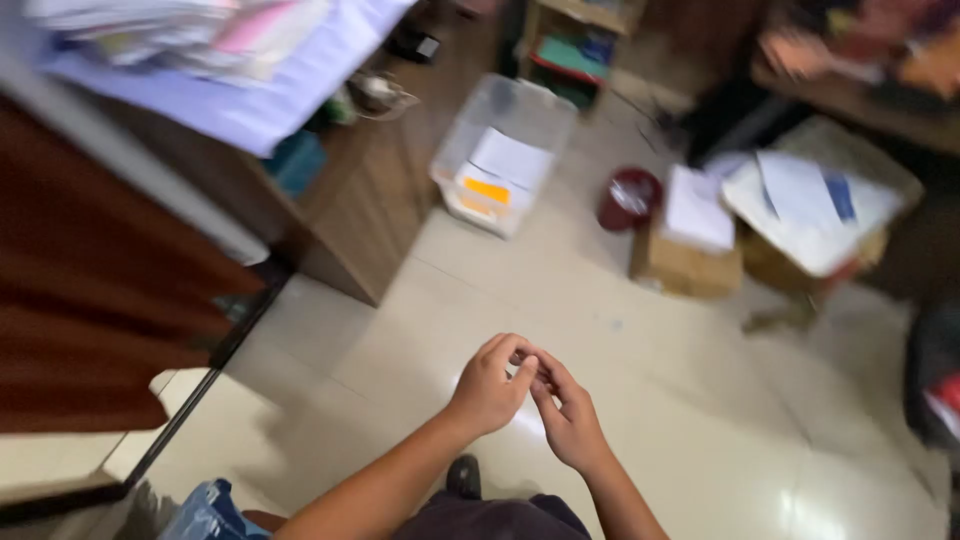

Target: The person sits on the floor and sorts through a stack of white papers, separating them into different piles. They handle the papers by hand, moving them between stacks and occasionally placing them into a red plastic package.

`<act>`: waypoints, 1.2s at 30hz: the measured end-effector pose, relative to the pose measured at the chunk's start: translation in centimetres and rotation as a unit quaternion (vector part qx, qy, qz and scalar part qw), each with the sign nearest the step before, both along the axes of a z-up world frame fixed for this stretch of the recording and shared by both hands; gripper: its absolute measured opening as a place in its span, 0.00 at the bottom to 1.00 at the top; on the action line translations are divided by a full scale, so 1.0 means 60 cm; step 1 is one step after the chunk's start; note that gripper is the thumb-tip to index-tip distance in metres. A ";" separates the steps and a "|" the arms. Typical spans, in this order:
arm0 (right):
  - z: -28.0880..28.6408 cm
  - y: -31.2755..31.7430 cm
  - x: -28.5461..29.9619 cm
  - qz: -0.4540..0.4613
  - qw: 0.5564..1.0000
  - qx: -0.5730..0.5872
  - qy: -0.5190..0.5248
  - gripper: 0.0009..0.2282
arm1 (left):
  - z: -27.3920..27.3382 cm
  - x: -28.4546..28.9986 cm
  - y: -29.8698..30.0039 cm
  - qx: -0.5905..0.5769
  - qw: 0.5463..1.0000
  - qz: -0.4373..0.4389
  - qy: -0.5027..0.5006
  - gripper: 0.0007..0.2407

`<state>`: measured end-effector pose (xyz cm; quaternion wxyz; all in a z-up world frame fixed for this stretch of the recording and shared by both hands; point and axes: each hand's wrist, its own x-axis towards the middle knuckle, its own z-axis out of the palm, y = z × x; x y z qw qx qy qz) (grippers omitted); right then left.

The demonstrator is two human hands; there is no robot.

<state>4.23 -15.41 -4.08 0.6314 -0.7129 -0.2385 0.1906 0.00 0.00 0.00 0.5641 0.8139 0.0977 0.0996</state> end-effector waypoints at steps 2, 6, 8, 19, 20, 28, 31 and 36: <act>-0.010 0.025 0.023 0.030 0.999 0.024 0.013 0.20 | -0.011 0.011 0.020 0.015 0.999 0.030 -0.020 0.06; -0.028 0.039 0.070 0.050 0.994 0.074 0.063 0.21 | -0.034 0.057 0.038 0.042 0.998 0.032 -0.033 0.06; -0.040 0.032 0.108 0.046 0.993 0.079 0.076 0.21 | -0.018 0.096 0.037 0.032 0.999 0.026 -0.018 0.06; -0.132 -0.020 0.447 0.081 0.990 0.041 0.107 0.22 | -0.043 0.382 0.020 0.053 0.997 0.024 -0.052 0.06; -0.135 -0.015 0.489 0.084 0.990 0.031 0.110 0.22 | -0.027 0.402 0.026 0.043 0.998 0.008 -0.047 0.07; -0.108 0.166 0.636 0.210 0.975 -0.009 0.072 0.21 | -0.045 0.461 0.167 -0.022 0.993 0.111 -0.014 0.08; -0.087 0.267 0.642 0.259 0.964 -0.024 0.063 0.20 | -0.054 0.466 0.266 -0.080 0.978 0.192 0.002 0.09; -0.035 0.444 0.689 0.324 0.944 -0.060 -0.014 0.19 | -0.037 0.481 0.463 -0.196 0.925 0.285 -0.154 0.14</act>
